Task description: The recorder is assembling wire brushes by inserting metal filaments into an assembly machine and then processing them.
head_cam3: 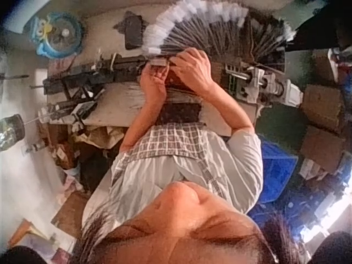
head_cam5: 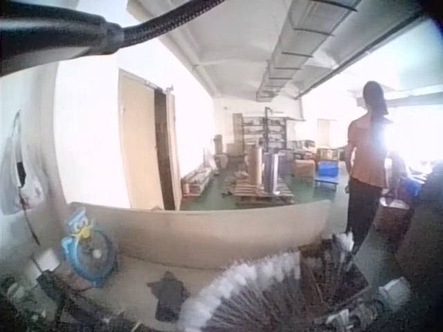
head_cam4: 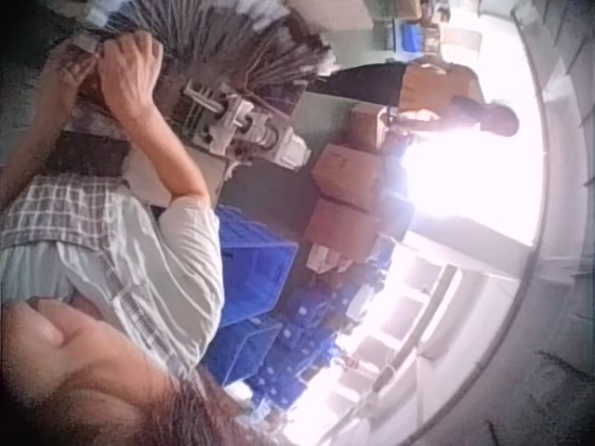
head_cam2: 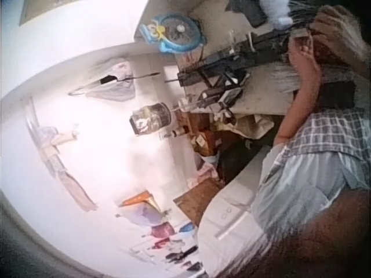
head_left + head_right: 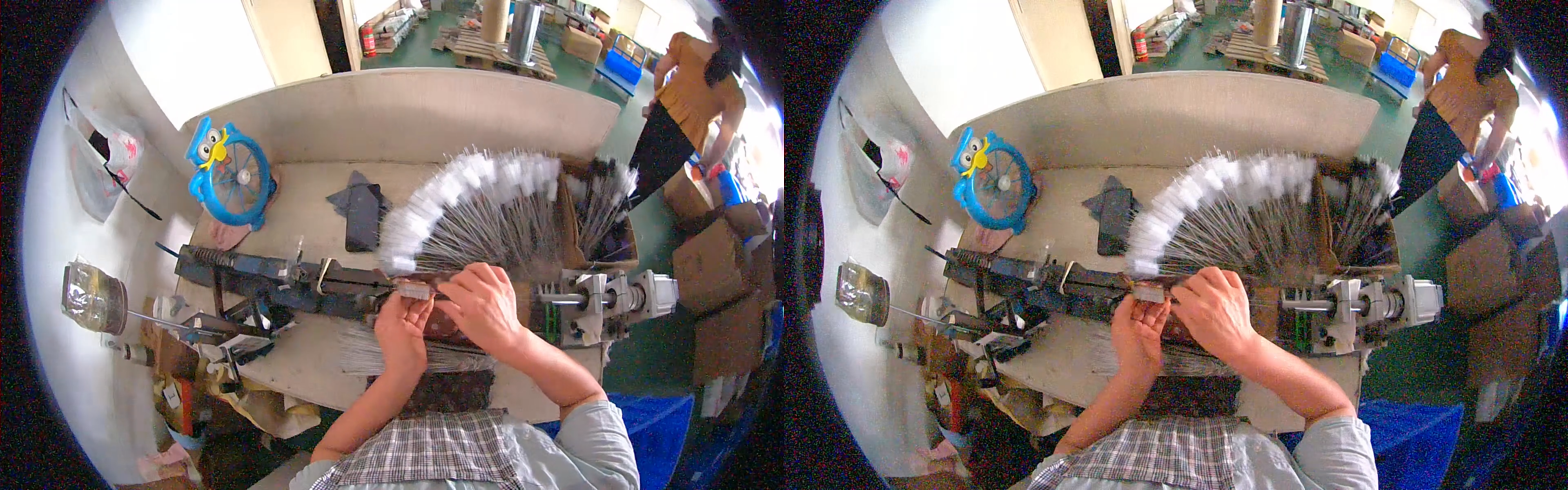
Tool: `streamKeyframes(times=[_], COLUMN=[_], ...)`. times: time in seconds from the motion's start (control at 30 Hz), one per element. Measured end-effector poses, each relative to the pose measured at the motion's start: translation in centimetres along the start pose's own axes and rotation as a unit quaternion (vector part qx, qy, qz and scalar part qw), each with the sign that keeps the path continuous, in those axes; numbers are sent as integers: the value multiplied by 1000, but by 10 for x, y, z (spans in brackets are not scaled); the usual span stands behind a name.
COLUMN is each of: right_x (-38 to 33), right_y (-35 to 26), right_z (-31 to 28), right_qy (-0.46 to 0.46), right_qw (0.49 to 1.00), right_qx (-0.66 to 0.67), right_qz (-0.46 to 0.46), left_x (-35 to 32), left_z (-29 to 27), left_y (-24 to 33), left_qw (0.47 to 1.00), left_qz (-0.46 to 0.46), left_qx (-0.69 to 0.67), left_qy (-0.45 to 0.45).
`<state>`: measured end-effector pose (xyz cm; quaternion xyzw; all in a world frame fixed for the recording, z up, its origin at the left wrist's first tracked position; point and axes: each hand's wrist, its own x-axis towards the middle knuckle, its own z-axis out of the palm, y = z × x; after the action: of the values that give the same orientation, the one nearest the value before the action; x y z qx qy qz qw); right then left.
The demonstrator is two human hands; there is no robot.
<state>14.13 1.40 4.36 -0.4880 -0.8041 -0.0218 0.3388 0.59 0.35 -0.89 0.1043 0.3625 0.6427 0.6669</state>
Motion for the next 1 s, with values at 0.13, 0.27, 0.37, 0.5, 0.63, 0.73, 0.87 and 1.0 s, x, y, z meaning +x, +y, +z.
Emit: streamKeyframes(times=[0.13,0.27,0.37,0.5,0.63,0.73,0.87,1.0], right_x=[-13,-11,-14,-67,-103,-87,-96,-97], right_y=[6,10,7,1,19,20,5,9], right_z=[2,-7,-20,-12,24,10,20,36], right_qy=[-51,-75,-50,-152,-324,-288,-260,-309], right_qw=[999,997,997,984,944,954,963,949], right_qx=[-5,18,50,75,32,30,68,43], right_qz=[8,17,31,54,59,79,37,46], left_x=[-8,-12,-18,-29,-27,-20,-33,-27], left_z=[4,7,1,-14,-73,-168,-276,-310], left_y=[9,11,12,10,48,99,189,240], left_qw=[999,997,993,984,964,972,936,867], left_qz=[-18,-45,-46,-30,29,113,189,192], left_qx=[26,59,102,164,264,160,33,137], left_qy=[-6,-15,-25,-57,-10,132,296,440])
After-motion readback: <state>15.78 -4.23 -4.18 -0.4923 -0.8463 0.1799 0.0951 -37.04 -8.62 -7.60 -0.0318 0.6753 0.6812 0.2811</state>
